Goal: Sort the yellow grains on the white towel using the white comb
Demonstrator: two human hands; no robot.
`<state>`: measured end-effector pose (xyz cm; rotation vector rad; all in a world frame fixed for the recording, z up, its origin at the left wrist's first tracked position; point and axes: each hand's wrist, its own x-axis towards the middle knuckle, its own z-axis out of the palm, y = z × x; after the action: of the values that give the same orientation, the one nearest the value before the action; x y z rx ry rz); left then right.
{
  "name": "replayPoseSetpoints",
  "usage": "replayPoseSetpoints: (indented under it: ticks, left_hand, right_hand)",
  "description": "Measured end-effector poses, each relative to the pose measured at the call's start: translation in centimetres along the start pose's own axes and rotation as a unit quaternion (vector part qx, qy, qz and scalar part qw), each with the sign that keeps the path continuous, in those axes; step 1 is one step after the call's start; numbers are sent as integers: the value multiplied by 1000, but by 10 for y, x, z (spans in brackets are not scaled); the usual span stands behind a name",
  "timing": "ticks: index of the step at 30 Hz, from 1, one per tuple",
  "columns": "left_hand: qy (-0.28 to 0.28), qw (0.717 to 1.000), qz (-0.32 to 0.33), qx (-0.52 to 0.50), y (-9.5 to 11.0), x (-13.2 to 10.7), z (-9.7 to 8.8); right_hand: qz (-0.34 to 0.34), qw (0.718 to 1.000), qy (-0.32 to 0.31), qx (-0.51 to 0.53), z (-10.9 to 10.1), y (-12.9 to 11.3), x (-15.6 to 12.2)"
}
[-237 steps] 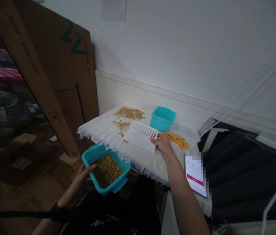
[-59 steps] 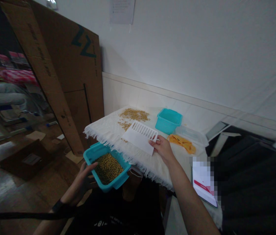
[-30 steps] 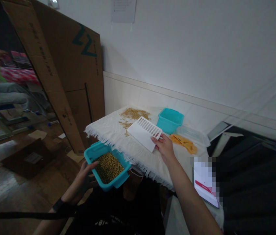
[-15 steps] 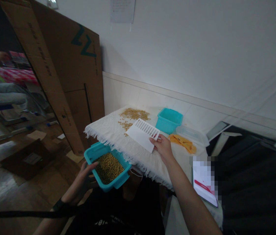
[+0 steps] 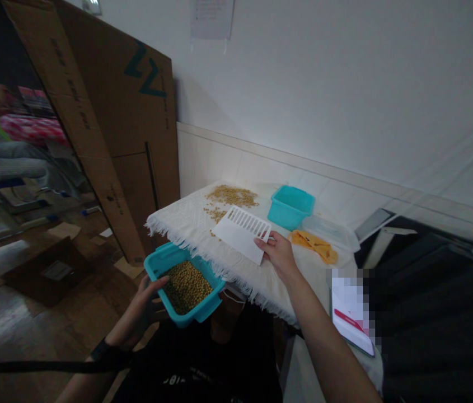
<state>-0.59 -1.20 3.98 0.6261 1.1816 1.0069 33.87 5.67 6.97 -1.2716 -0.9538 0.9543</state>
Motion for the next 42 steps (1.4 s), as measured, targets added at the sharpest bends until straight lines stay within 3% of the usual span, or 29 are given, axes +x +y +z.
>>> replayPoseSetpoints:
  ticks: [5,19,29,31,37,42]
  left_hand:
    - [-8,1000,3,-1,0,0,-1]
    - [43,999,-1,-9,-6,13,-8]
    - [51,999,-6,-2,-5,14,-8]
    - [44,999,0,-5,-5,13,-8]
    - [41,999,-6,-3,-5,11,-8]
    - [42,999,-13,0,-5,13,-8]
  right_hand:
    - [4,1000,-12,-3,0,0,0]
    - [22,997,-67,-13,4,3,-1]
    - [48,983,-178,-24,8,-3,-16]
    - [39,987,-156,-15,8,-3,-14]
    - [-16,1000,0,0,4,-1,-3]
    - [-32,998,43,-14,3,3,2]
